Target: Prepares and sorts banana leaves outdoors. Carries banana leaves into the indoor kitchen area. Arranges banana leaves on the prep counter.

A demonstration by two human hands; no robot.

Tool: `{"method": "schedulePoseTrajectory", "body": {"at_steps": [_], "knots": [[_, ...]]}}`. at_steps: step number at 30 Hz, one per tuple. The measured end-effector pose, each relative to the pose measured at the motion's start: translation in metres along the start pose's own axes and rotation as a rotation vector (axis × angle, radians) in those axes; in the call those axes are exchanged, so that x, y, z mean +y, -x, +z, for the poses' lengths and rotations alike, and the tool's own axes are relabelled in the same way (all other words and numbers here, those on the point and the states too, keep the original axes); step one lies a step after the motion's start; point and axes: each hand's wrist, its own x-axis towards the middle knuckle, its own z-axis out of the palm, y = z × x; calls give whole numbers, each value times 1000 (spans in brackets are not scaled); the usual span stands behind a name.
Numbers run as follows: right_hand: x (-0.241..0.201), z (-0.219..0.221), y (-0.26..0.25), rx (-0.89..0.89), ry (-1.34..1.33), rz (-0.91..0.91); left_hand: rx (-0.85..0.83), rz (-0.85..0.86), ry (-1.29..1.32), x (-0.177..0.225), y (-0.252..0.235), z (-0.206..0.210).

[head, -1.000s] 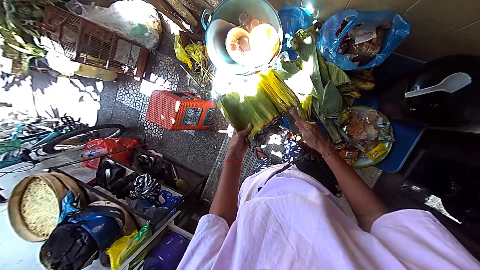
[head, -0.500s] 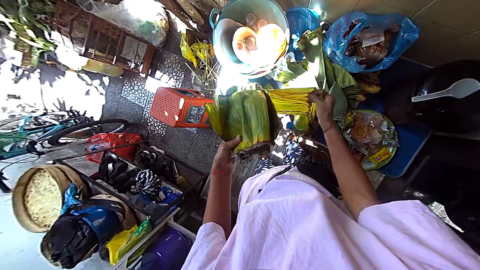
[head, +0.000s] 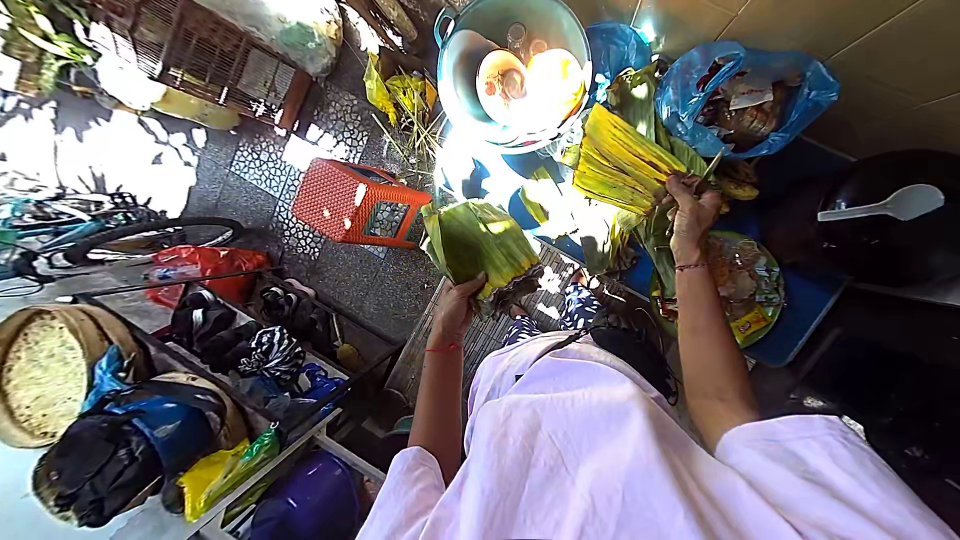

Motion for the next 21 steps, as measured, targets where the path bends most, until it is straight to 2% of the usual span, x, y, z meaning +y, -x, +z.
{"method": "schedulePoseTrajectory", "body": {"at_steps": [7, 10, 14, 21], "knots": [[-12, -1, 17, -10, 164, -264, 20, -11, 19, -12, -1, 12], [-4, -3, 16, 24, 244, -288, 49, -7, 46, -14, -2, 12], [9, 9, 22, -48, 338, -234, 86, -10, 62, -16, -3, 11], [44, 83, 30, -325, 322, -6, 137, -21, 72, -20, -2, 12]]}}
